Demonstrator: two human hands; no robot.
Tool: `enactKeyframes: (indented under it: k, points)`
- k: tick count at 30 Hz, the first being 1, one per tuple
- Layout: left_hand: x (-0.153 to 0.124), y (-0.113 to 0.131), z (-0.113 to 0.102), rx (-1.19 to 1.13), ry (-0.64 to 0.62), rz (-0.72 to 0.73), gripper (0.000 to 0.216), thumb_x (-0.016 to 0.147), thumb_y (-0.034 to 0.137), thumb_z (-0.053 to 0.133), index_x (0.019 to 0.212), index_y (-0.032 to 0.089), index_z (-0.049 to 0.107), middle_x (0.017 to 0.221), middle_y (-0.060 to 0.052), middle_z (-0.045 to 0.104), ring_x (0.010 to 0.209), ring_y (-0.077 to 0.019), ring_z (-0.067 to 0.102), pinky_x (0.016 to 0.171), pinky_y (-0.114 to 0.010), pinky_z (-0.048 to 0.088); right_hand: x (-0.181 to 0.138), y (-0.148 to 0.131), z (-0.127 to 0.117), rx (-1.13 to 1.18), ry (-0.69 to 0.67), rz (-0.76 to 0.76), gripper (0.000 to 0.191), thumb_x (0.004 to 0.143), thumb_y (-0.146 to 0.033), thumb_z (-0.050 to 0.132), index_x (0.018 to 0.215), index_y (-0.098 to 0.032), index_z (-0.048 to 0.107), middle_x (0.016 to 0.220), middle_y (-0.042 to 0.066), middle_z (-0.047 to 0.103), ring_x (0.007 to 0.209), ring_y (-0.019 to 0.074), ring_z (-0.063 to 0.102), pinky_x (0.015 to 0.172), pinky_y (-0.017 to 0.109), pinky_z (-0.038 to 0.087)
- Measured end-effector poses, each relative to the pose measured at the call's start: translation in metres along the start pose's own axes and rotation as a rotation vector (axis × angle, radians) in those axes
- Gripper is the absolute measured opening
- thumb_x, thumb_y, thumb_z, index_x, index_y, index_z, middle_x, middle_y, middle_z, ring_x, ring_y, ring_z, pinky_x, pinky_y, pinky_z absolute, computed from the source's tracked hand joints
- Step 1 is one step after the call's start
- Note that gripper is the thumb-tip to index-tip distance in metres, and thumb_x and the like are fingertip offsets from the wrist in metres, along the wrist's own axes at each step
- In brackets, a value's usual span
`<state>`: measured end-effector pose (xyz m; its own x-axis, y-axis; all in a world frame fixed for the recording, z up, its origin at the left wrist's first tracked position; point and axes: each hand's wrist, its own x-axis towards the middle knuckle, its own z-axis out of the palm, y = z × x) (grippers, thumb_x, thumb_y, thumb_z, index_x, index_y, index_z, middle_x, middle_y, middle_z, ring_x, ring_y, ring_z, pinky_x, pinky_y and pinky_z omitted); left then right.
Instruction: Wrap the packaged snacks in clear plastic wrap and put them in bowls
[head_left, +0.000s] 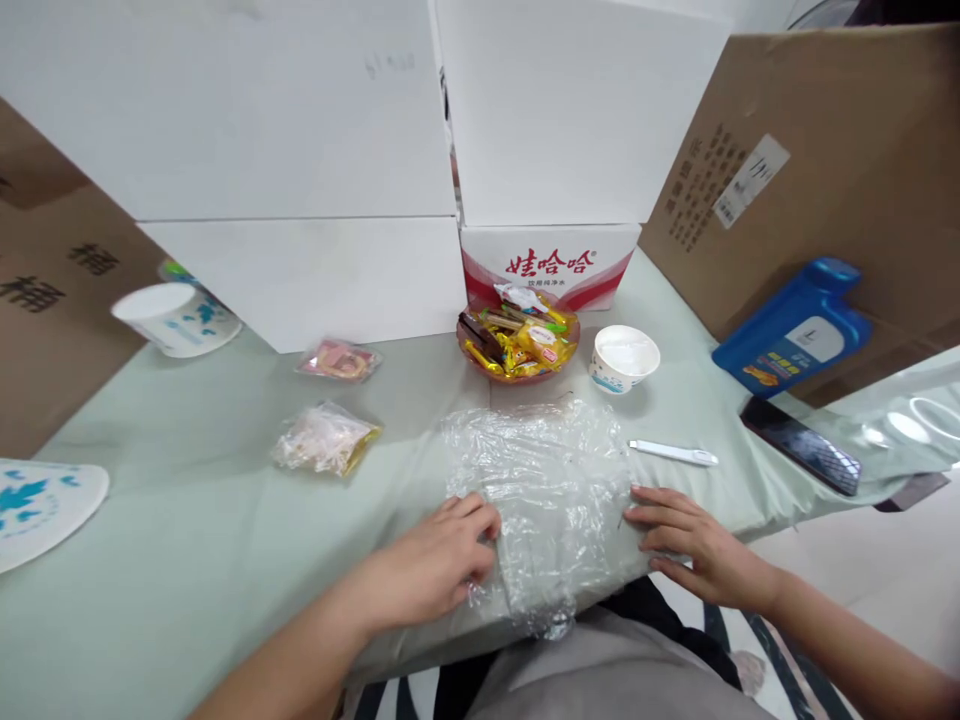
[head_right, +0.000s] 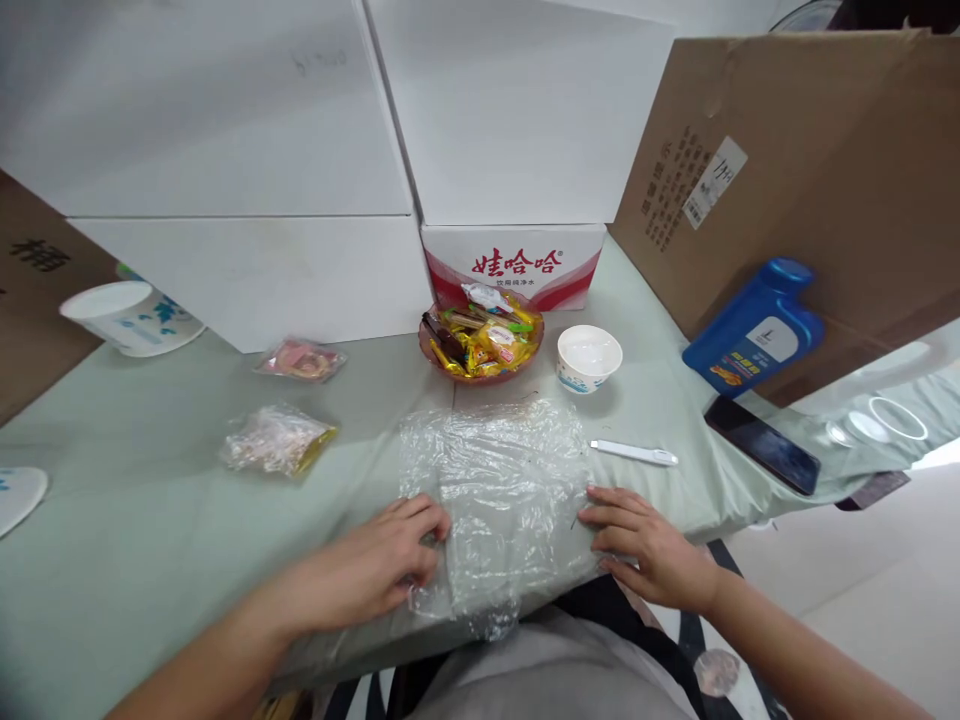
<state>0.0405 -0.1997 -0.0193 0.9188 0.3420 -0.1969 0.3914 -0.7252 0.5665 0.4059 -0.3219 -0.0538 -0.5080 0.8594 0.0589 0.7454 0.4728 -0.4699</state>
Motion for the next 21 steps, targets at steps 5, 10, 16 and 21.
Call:
enactKeyframes:
  k: [5,10,16,21]
  points:
    - [-0.003,-0.012,-0.020,-0.405,-0.043,0.056,0.014,0.074,0.008,0.055,0.079,0.020,0.059,0.097,-0.001,0.062,0.091,-0.0158,0.058,0.083,-0.027,0.046,0.018,-0.006,-0.016,0.271,0.065,0.068,0.018,0.095,-0.027,0.048,0.101,-0.022,0.064,0.108,0.008,0.070,0.111,0.0213,0.062,0.095,0.039,0.051]
    - [0.000,-0.037,-0.024,-0.683,0.288,-0.240,0.012,0.081,0.030,0.056,0.082,0.019,0.051,0.074,0.001,0.061,0.067,-0.0134,0.059,0.061,-0.024,0.045,0.061,0.005,-0.015,0.356,0.349,0.321,0.030,0.096,-0.042,0.043,0.088,-0.020,0.061,0.080,0.006,0.069,0.072,0.0178,0.067,0.067,0.031,0.055]
    - [0.015,-0.062,-0.013,-0.700,0.656,-0.512,0.041,0.072,0.038,0.063,0.105,0.020,0.047,0.069,0.005,0.059,0.055,-0.0137,0.059,0.059,-0.027,0.048,0.114,0.032,0.007,-0.087,0.480,0.527,0.028,0.091,-0.034,0.041,0.103,-0.019,0.061,0.078,0.005,0.071,0.069,0.0217,0.067,0.064,0.032,0.050]
    - [0.019,-0.066,-0.008,-0.375,0.726,-0.593,0.050,0.075,0.036,0.060,0.121,0.019,0.050,0.074,0.002,0.063,0.064,-0.0158,0.061,0.064,-0.028,0.047,0.123,0.042,0.025,-0.394,0.431,0.510,0.033,0.093,-0.031,0.040,0.114,-0.016,0.060,0.079,0.008,0.072,0.071,0.0232,0.068,0.060,0.030,0.046]
